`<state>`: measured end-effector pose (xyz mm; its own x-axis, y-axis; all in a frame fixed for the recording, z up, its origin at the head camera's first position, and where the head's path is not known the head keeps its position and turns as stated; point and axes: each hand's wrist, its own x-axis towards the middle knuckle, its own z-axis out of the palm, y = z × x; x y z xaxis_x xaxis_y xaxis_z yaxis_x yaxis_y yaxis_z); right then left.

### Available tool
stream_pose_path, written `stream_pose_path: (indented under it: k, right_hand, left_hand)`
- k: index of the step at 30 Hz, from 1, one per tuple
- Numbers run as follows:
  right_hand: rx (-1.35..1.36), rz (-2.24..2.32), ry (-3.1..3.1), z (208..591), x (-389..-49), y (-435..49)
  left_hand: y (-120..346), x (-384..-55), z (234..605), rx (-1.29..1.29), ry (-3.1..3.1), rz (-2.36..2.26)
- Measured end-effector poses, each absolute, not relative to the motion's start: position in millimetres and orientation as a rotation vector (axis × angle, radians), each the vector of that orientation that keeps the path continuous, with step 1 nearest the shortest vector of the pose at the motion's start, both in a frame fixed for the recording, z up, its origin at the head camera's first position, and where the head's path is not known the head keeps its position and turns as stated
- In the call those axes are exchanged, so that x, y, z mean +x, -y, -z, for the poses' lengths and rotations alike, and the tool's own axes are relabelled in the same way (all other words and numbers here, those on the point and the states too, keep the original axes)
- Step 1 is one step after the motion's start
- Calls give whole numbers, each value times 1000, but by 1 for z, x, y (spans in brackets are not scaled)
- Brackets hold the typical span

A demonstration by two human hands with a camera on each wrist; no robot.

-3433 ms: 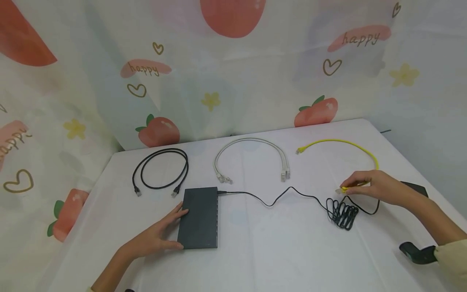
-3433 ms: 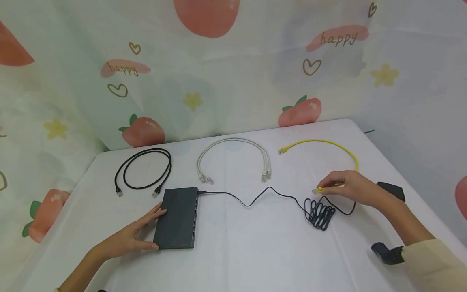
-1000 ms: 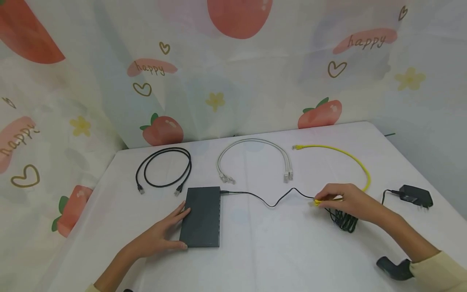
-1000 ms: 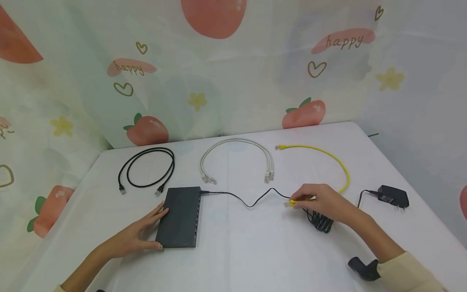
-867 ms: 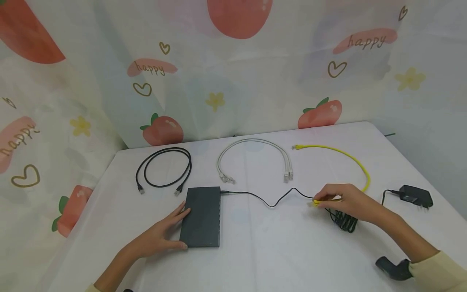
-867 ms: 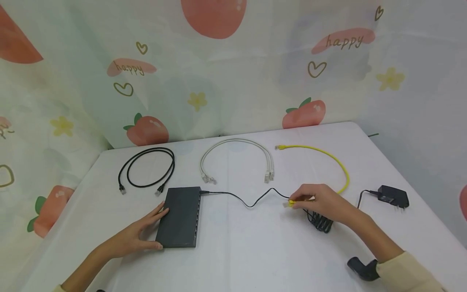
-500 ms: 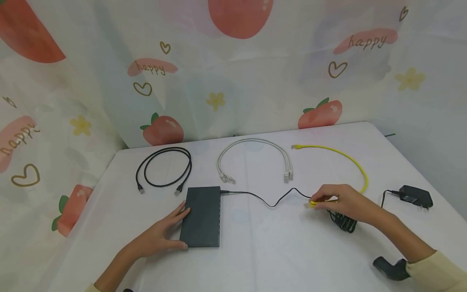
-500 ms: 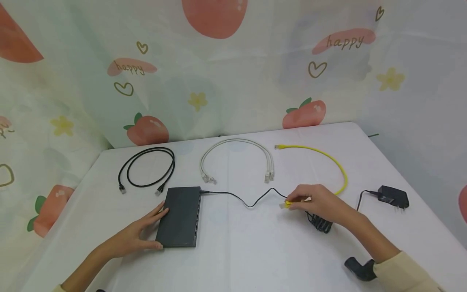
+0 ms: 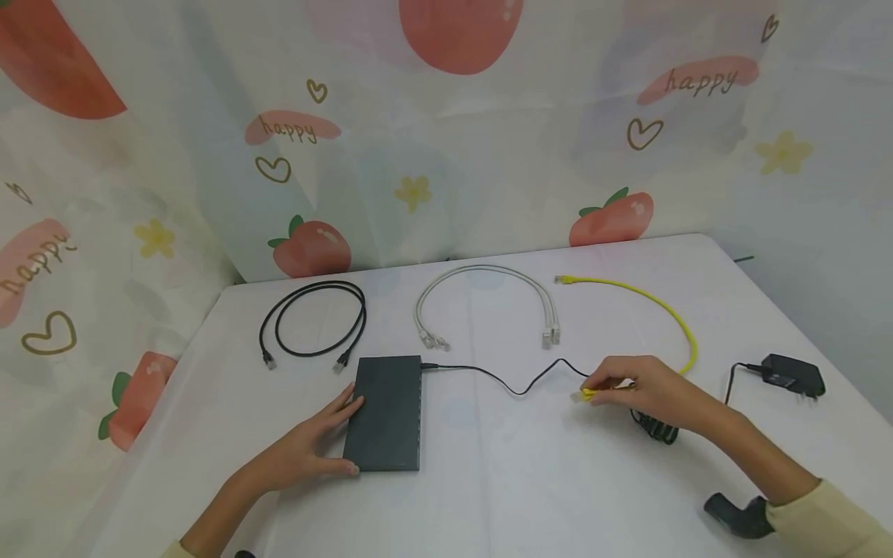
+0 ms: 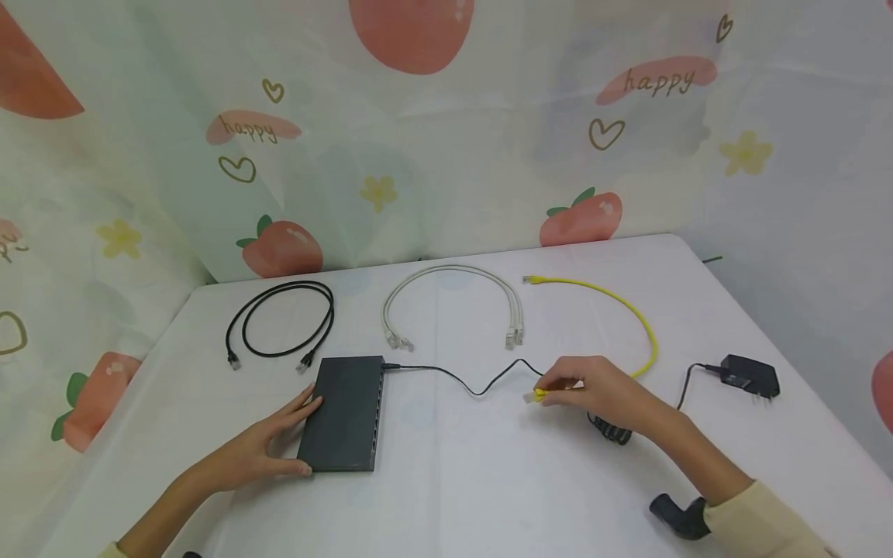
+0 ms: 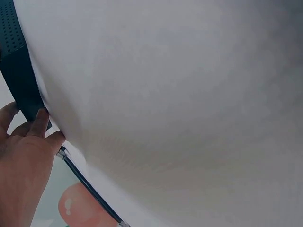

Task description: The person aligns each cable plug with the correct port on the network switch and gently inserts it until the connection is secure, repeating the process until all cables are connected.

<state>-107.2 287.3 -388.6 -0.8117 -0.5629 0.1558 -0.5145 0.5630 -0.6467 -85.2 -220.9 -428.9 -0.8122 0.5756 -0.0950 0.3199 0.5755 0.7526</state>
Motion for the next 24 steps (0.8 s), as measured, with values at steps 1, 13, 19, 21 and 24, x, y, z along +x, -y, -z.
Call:
stream_pose_path:
  k: [1,13,19,21,24]
  right_hand:
    - [-948,1097,-2713,389,-107,-286]
    - [-980,1167,-2683,391,-104,-274]
    - [-973,1184,-2648,393,-104,-267]
    - [-960,1192,-2626,394,-105,-264]
    - [-928,1194,-2596,395,-106,-259]
  left_hand:
    - [221,-85,429,726,-2479,-1088]
    - [221,-85,431,716,-2458,-1110]
    - [222,-86,431,721,-2459,-1118]
    - [221,-86,430,727,-2463,-1112]
    - [221,-86,430,727,-2464,-1107]
